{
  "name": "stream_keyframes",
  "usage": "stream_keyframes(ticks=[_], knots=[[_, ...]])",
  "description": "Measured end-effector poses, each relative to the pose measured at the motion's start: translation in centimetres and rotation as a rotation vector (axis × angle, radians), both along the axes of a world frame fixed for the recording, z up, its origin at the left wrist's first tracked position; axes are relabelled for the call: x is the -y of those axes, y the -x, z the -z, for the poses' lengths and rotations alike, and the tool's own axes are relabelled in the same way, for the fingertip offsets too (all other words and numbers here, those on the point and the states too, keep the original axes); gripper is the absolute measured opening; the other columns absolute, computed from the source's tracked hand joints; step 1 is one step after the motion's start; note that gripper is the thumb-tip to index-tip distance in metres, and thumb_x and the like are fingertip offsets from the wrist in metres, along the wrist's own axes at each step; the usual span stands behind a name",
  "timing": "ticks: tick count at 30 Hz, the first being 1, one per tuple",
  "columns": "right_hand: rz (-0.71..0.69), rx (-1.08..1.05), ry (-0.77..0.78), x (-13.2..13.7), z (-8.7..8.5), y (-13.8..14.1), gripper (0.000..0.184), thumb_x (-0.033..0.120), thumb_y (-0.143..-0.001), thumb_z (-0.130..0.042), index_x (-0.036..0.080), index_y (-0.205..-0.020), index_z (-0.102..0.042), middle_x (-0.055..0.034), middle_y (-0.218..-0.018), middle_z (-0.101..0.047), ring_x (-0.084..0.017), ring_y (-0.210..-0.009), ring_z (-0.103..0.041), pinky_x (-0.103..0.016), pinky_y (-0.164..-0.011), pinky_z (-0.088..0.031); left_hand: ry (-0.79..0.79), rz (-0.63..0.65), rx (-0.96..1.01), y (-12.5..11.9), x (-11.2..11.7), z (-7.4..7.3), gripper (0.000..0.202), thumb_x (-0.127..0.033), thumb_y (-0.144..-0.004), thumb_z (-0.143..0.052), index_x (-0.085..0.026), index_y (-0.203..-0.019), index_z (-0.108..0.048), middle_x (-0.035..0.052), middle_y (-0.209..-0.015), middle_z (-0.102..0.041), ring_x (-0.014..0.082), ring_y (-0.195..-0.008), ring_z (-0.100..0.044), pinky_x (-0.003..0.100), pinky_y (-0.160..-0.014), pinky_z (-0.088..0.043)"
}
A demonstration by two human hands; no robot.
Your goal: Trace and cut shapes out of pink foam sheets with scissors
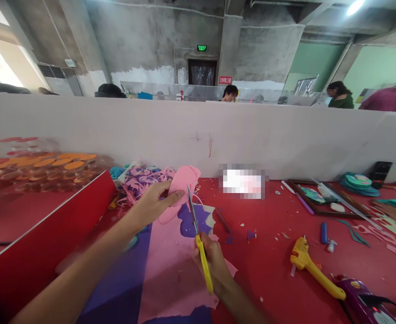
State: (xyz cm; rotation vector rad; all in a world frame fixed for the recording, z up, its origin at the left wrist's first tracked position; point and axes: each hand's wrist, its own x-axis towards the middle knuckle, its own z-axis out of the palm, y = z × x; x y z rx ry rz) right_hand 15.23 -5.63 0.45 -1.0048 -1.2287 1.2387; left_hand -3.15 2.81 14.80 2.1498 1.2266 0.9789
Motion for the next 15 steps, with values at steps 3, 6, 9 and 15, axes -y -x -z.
stream_keyframes(ticks=[3, 6, 9, 15], knots=[[0.009, -0.198, 0.158, 0.0, 0.5, 0.5, 0.049, 0.065, -0.071, -0.081, 0.021, -0.072, -0.060, 0.0007, -0.071, -0.051, -0.011, -0.059, -0.046, -0.024, -0.054, -0.046, -0.010, 0.005, -0.004, 0.0, -0.1, 0.1, 0.038, -0.043, -0.093, -0.053, -0.018, -0.066, -0.042, -0.0040, -0.064, -0.034, 0.0094, -0.058, -0.032, 0.025, -0.054, -0.022], [0.051, -0.384, 0.285, 0.0, 1.0, 1.0, 0.044, 0.061, -0.068, -0.086, 0.024, -0.079, -0.064, -0.0014, -0.080, -0.058, -0.014, -0.065, -0.057, -0.026, -0.059, -0.055, -0.012, -0.003, -0.007, 0.0, -0.1, 0.2, 0.038, -0.042, -0.092, -0.055, -0.019, -0.065, -0.042, -0.0040, -0.063, -0.035, 0.0093, -0.057, -0.032, 0.025, -0.054, -0.021], [0.053, -0.440, 0.283, 0.0, 1.4, 1.1, 0.045, 0.057, -0.065, -0.089, 0.025, -0.089, -0.067, -0.0042, -0.088, -0.063, -0.017, -0.072, -0.062, -0.029, -0.062, -0.058, -0.009, -0.001, -0.010, -0.1, 0.0, 0.2, 0.038, -0.040, -0.091, -0.056, -0.019, -0.064, -0.040, -0.0041, -0.063, -0.035, 0.0091, -0.057, -0.031, 0.025, -0.053, -0.021], [0.033, -0.383, 0.323, -0.3, 0.9, 1.1, 0.044, 0.063, -0.075, -0.078, 0.024, -0.071, -0.059, -0.0002, -0.071, -0.050, -0.013, -0.059, -0.051, -0.027, -0.053, -0.052, -0.018, 0.007, -0.006, -0.3, 0.2, 0.1, 0.039, -0.041, -0.092, -0.054, -0.019, -0.064, -0.036, -0.0042, -0.063, -0.032, 0.0092, -0.057, -0.030, 0.026, -0.054, -0.021]])
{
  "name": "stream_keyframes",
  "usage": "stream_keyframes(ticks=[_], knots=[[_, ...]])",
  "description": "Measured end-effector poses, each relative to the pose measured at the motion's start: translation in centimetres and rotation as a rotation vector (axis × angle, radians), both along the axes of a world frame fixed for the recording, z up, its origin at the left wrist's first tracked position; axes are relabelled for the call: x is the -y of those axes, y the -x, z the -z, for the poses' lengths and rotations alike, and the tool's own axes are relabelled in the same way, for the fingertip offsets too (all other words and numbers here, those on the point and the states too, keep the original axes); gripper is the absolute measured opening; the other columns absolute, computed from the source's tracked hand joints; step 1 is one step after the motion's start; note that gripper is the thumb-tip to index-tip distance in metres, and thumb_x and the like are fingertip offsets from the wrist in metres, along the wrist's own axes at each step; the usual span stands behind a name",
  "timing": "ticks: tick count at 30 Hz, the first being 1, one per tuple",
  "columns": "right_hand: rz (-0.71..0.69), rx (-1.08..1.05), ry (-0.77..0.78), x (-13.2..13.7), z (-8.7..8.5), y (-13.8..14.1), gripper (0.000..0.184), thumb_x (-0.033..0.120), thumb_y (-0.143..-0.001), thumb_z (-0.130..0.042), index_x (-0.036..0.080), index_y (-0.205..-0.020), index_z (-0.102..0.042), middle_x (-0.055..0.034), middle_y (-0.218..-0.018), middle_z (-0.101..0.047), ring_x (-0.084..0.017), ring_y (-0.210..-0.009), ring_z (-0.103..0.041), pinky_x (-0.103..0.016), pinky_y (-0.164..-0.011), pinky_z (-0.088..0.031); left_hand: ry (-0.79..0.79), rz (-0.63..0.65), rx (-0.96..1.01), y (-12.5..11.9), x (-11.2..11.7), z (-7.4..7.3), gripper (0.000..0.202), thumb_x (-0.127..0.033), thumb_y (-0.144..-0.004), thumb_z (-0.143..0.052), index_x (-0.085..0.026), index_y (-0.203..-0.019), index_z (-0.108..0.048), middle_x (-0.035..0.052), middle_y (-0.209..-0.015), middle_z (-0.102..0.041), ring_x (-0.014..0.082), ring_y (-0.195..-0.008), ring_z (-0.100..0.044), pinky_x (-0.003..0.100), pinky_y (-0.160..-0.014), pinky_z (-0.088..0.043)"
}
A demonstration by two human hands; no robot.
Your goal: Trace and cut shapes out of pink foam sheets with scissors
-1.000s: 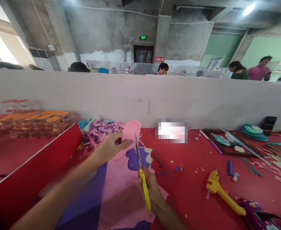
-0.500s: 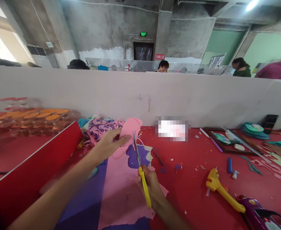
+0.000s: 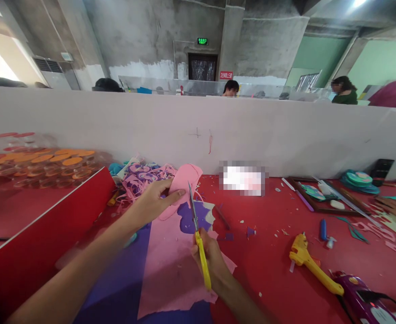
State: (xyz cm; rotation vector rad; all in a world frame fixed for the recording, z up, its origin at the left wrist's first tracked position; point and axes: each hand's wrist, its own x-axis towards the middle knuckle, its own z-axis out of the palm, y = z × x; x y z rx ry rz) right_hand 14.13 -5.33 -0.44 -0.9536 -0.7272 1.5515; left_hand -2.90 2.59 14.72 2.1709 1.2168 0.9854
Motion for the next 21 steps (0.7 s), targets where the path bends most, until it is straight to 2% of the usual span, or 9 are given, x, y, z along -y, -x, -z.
stream_keyframes(ticks=[3, 6, 11, 16, 21], knots=[[0.010, 0.071, -0.018, 0.4, -1.1, -0.2, 0.045, 0.061, -0.080, -0.074, 0.022, -0.068, -0.057, 0.0004, -0.071, -0.047, -0.011, -0.060, -0.046, -0.024, -0.056, -0.051, 0.006, -0.009, 0.004, -0.1, 0.1, 0.0, 0.040, -0.040, -0.093, -0.053, -0.019, -0.064, -0.035, -0.0045, -0.064, -0.030, 0.0090, -0.058, -0.028, 0.026, -0.054, -0.020], [0.025, 0.145, -0.103, 0.9, -1.7, -0.3, 0.045, 0.061, -0.075, -0.080, 0.021, -0.072, -0.060, 0.0005, -0.074, -0.048, -0.011, -0.063, -0.045, -0.022, -0.055, -0.048, 0.010, -0.027, -0.003, -0.3, 0.2, 0.1, 0.039, -0.039, -0.093, -0.054, -0.019, -0.064, -0.035, -0.0047, -0.064, -0.030, 0.0089, -0.058, -0.028, 0.027, -0.054, -0.020], [-0.059, 0.105, -0.132, 1.0, -0.7, -0.4, 0.053, 0.068, -0.067, -0.083, 0.021, -0.071, -0.058, 0.0042, -0.065, -0.042, -0.008, -0.053, -0.034, -0.020, -0.045, -0.038, 0.002, -0.011, 0.024, -0.4, 0.3, 0.1, 0.037, -0.036, -0.093, -0.052, -0.019, -0.065, -0.034, -0.0048, -0.064, -0.032, 0.0090, -0.058, -0.028, 0.027, -0.055, -0.020], [0.006, 0.041, -0.150, 0.5, 1.0, -0.4, 0.052, 0.066, -0.062, -0.087, 0.022, -0.082, -0.067, -0.0021, -0.078, -0.058, -0.014, -0.066, -0.053, -0.023, -0.054, -0.049, 0.043, 0.004, 0.052, -0.7, 0.5, 0.2, 0.036, -0.036, -0.093, -0.052, -0.019, -0.067, -0.034, -0.0047, -0.066, -0.032, 0.0093, -0.061, -0.029, 0.027, -0.057, -0.021], [-0.025, -0.078, -0.135, -0.3, 1.9, -0.3, 0.054, 0.067, -0.063, -0.086, 0.022, -0.089, -0.072, -0.0053, -0.078, -0.063, -0.020, -0.076, -0.062, -0.025, -0.053, -0.053, 0.135, 0.006, 0.042, -1.7, 1.2, 0.4, 0.035, -0.038, -0.090, -0.051, -0.019, -0.066, -0.034, -0.0046, -0.065, -0.030, 0.0099, -0.062, -0.030, 0.027, -0.058, -0.022]])
